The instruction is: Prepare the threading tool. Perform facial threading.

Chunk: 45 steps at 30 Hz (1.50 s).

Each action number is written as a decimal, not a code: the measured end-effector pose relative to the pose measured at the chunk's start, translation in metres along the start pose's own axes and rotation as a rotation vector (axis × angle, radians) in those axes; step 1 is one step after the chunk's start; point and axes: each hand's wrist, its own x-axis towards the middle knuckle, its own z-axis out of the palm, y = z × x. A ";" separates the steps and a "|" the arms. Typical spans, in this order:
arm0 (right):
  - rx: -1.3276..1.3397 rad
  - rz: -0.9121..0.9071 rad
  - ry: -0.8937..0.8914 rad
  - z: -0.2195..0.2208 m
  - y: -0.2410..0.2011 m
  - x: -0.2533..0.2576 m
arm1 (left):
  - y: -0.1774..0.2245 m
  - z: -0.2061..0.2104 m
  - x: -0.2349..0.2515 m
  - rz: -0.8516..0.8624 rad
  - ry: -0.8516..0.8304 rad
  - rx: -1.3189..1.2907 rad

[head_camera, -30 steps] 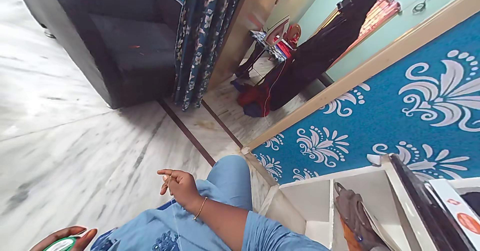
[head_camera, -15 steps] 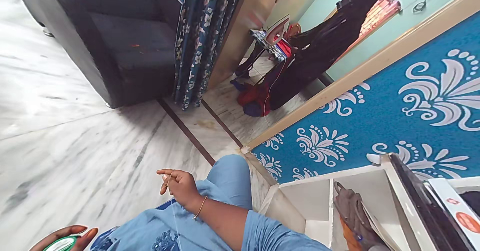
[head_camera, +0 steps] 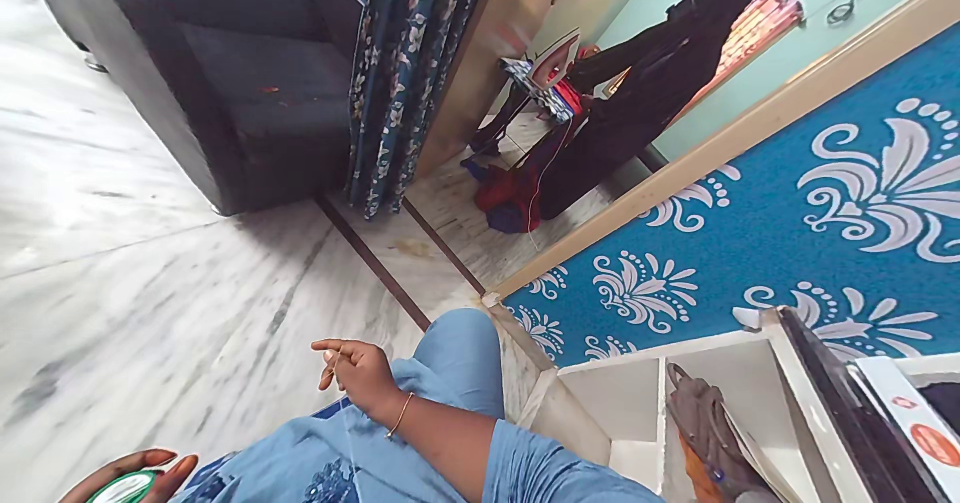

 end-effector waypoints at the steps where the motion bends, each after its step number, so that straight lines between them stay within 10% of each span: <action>1: 0.001 0.002 -0.001 0.000 0.000 0.000 | 0.001 0.000 0.000 -0.003 0.000 0.005; 13: -0.068 -0.018 0.032 -0.002 -0.002 0.003 | -0.005 -0.002 0.001 0.042 0.031 -0.023; 24: -0.916 -0.585 0.251 -0.033 0.007 -0.001 | 0.018 -0.014 -0.023 0.088 0.476 -0.171; 32: -0.910 -0.879 0.395 -0.036 -0.040 -0.044 | 0.033 -0.025 -0.047 0.396 0.525 -0.361; 41: -0.919 -0.736 0.297 -0.031 -0.014 -0.024 | 0.023 -0.024 -0.030 0.122 0.616 -0.043; 45: -0.944 -0.333 -0.007 -0.020 -0.014 -0.015 | 0.028 -0.020 -0.021 -0.190 0.568 0.110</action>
